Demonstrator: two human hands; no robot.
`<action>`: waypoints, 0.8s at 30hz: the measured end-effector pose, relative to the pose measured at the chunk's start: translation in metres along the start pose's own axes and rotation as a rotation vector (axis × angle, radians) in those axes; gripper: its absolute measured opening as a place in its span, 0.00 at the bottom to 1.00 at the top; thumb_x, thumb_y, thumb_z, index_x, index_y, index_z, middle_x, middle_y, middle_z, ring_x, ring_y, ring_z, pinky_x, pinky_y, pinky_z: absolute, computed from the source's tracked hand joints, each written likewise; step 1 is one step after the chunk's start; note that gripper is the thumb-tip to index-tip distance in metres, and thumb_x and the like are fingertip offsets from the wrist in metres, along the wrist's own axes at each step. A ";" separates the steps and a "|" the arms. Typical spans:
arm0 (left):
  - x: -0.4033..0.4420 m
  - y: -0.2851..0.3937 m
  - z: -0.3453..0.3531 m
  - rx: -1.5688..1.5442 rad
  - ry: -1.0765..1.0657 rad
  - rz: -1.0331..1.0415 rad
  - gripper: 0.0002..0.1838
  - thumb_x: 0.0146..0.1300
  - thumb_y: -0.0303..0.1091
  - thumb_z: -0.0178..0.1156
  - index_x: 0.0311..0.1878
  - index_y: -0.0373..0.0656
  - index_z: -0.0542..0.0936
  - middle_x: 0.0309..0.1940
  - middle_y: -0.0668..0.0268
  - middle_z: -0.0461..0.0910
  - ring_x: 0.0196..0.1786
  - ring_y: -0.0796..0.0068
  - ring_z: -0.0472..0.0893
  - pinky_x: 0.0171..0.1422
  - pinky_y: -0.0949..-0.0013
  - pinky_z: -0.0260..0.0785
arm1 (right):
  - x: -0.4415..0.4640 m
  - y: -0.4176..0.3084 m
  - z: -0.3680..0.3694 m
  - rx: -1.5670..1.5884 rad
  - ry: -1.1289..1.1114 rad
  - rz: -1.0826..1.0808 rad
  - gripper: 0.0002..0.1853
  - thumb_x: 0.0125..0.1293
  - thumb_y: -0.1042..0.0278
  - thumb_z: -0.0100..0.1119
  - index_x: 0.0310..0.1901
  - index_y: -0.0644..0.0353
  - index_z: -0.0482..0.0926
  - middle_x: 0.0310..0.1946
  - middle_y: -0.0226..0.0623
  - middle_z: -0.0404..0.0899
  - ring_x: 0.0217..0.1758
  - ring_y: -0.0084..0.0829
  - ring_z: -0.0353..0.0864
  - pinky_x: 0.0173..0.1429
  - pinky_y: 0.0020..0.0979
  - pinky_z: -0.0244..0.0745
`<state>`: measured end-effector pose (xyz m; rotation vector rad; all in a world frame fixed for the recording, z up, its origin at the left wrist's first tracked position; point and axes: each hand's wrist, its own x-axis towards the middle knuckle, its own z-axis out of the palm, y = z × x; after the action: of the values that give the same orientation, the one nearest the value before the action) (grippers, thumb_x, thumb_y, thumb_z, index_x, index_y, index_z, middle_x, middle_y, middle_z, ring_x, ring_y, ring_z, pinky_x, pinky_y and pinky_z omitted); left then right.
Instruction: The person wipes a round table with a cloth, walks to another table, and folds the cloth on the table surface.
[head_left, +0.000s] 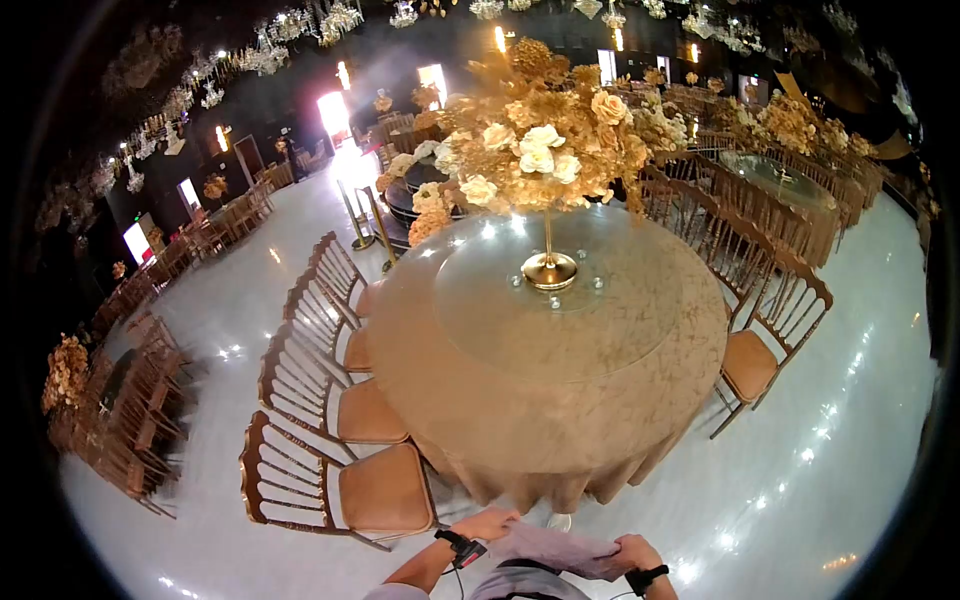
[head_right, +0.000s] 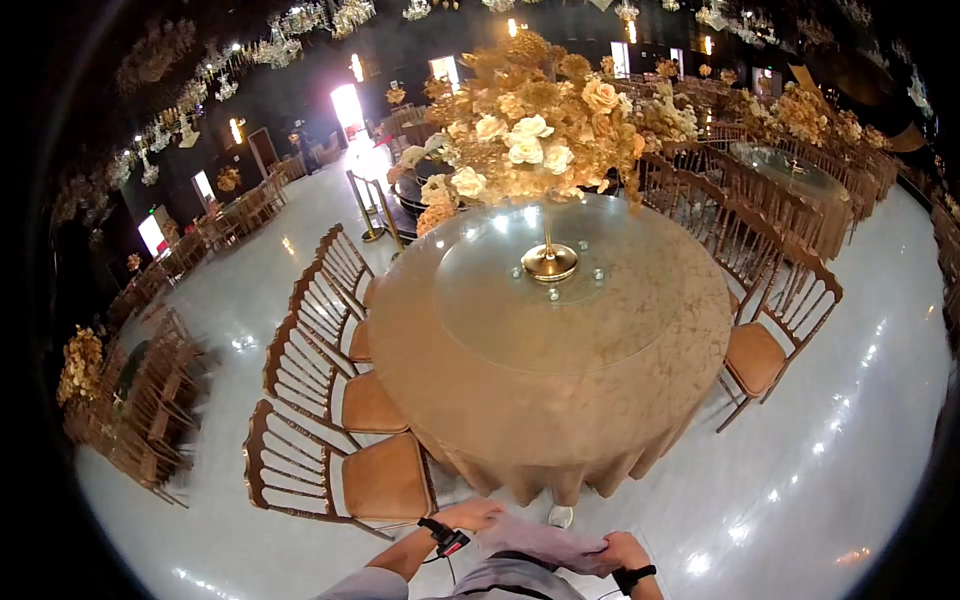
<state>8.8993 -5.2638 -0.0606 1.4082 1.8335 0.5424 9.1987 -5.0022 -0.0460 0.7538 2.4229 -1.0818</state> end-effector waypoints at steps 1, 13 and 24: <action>0.016 0.001 -0.003 -0.031 0.002 0.002 0.19 0.59 0.33 0.57 0.54 0.41 0.74 0.48 0.52 0.80 0.52 0.51 0.78 0.55 0.57 0.70 | 0.010 0.016 -0.008 0.034 -0.070 0.031 0.28 0.45 0.37 0.70 0.35 0.57 0.86 0.31 0.48 0.84 0.38 0.49 0.84 0.44 0.40 0.78; 0.190 0.024 -0.118 -0.094 0.021 0.106 0.21 0.56 0.30 0.59 0.55 0.41 0.75 0.50 0.50 0.80 0.54 0.48 0.78 0.57 0.53 0.70 | 0.123 0.025 -0.216 -0.371 0.508 -0.193 0.15 0.51 0.64 0.61 0.40 0.59 0.83 0.36 0.52 0.81 0.45 0.53 0.79 0.49 0.48 0.74; 0.274 -0.017 -0.025 0.374 0.471 -0.093 0.30 0.60 0.48 0.60 0.62 0.42 0.70 0.65 0.45 0.65 0.67 0.45 0.65 0.70 0.45 0.58 | 0.312 0.046 -0.131 -0.550 0.578 -0.228 0.38 0.54 0.40 0.61 0.66 0.46 0.68 0.65 0.67 0.60 0.63 0.75 0.61 0.62 0.71 0.57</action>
<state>8.8377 -5.0067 -0.1402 1.5128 2.4662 0.5339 8.9661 -4.7769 -0.1563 0.6676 3.1417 -0.2182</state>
